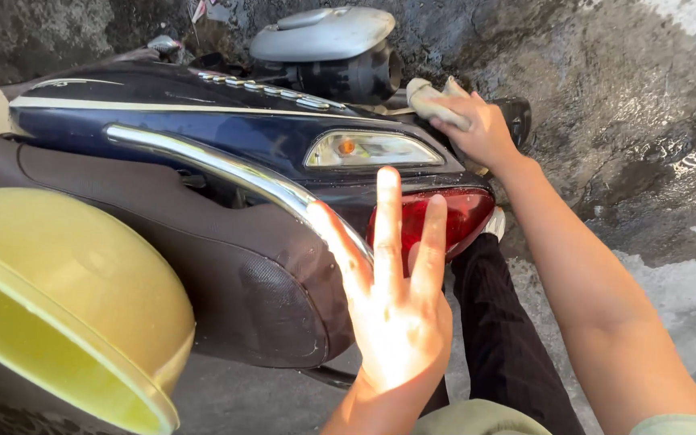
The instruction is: Cleaning a scooter with a wet cloth and soapy water.
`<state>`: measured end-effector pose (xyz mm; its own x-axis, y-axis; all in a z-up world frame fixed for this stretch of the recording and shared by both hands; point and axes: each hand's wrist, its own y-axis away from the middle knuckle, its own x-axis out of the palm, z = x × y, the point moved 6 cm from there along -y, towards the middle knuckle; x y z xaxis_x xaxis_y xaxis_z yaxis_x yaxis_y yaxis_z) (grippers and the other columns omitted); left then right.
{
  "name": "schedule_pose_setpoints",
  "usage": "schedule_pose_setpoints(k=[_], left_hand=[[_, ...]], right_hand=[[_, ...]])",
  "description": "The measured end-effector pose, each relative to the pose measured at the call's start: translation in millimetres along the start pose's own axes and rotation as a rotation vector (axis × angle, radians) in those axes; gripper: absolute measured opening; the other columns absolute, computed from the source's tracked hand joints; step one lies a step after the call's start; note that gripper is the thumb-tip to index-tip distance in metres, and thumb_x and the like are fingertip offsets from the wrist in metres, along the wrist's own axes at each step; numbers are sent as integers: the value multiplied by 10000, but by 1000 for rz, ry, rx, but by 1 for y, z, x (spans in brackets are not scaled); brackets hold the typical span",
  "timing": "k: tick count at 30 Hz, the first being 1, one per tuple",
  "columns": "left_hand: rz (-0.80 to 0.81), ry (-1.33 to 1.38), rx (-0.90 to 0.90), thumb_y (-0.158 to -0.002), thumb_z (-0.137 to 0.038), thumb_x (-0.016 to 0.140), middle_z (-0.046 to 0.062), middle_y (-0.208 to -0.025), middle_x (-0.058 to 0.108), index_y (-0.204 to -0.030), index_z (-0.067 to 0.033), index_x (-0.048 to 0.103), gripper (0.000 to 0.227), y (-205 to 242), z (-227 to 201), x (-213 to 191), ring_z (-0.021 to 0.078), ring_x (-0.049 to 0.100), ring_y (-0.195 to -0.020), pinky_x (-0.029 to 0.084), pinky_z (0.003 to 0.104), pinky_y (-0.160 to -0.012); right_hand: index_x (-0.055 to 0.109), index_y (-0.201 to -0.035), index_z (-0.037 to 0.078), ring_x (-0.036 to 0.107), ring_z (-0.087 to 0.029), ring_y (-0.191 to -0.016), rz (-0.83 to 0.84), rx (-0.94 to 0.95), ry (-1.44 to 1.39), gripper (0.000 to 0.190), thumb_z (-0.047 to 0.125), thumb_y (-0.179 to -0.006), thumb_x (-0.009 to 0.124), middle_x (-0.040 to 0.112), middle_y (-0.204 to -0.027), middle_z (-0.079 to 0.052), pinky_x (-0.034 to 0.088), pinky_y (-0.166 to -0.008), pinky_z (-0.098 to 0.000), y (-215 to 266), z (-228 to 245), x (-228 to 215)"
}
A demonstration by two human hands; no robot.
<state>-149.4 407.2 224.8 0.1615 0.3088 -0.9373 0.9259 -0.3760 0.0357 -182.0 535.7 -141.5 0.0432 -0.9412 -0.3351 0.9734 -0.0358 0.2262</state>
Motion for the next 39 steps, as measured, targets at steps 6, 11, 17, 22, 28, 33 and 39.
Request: schedule_pose_setpoints(k=[6, 11, 17, 22, 28, 33, 39], left_hand=[[2, -16, 21, -878, -2, 609, 181, -1610, 401, -1333, -106, 701, 475, -1, 0, 3, 691, 185, -1486, 269, 721, -1248], [5, -75, 10, -887, -29, 625, 172, -1590, 438, -1311, -123, 724, 445, -1, -2, 7, 670, 187, -1486, 239, 727, -1239], [-1, -206, 17, -918, -93, 653, 112, -1558, 507, -1288, -167, 745, 388, 1, 0, 13, 546, 207, -1515, -33, 720, -1205], [15, -183, 22, -939, -84, 655, 107, -1546, 544, -1297, -148, 757, 378, 2, 0, 10, 513, 249, -1529, -135, 680, -1178], [-22, -133, 43, -925, -97, 666, 94, -1520, 569, -1256, -159, 765, 351, 0, -5, 5, 494, 317, -1518, -82, 678, -1207], [-16, -184, 19, -921, -172, 740, 71, -1475, 599, -1210, -198, 766, 290, 4, 0, 11, 474, 345, -1512, -53, 694, -1206], [133, -302, -1, -803, -219, 796, 96, -1426, 601, -1117, -230, 768, 316, 8, 20, 16, 506, 316, -1500, -55, 818, -1150]], right_hand=[[745, -1253, 155, 567, -253, -1464, -158, -33, -111, 342, 65, -925, 704, 738, -1313, -47, 234, -1323, -534, 96, -6, -9], [657, -1369, 100, 539, -332, -1386, -583, 61, -141, 400, 60, -971, 650, 648, -1429, -163, 346, -1202, -449, 74, -59, 5], [612, -1397, 136, 699, -298, -1230, -675, 406, -68, 325, 162, -1074, 603, 719, -1309, -152, 507, -1052, -376, 37, -182, -16], [575, -1440, 199, 700, -324, -1176, -735, 582, -19, 368, 144, -1076, 569, 729, -1270, -163, 516, -992, -387, 73, -185, 0], [537, -1480, 210, 728, -307, -1179, -423, 427, -92, 588, 49, -924, 640, 709, -1229, -227, 508, -999, -329, 135, -63, 11], [370, -1581, 34, 254, -437, -1565, -354, 31, -46, 604, 36, -1012, 574, 298, -1647, -302, 297, -1241, -442, 113, -55, 11], [590, -1359, 18, 531, -446, -1367, -543, 213, 203, 368, 105, -1003, 626, 562, -1462, -288, 416, -1165, -468, 28, -200, -20]])
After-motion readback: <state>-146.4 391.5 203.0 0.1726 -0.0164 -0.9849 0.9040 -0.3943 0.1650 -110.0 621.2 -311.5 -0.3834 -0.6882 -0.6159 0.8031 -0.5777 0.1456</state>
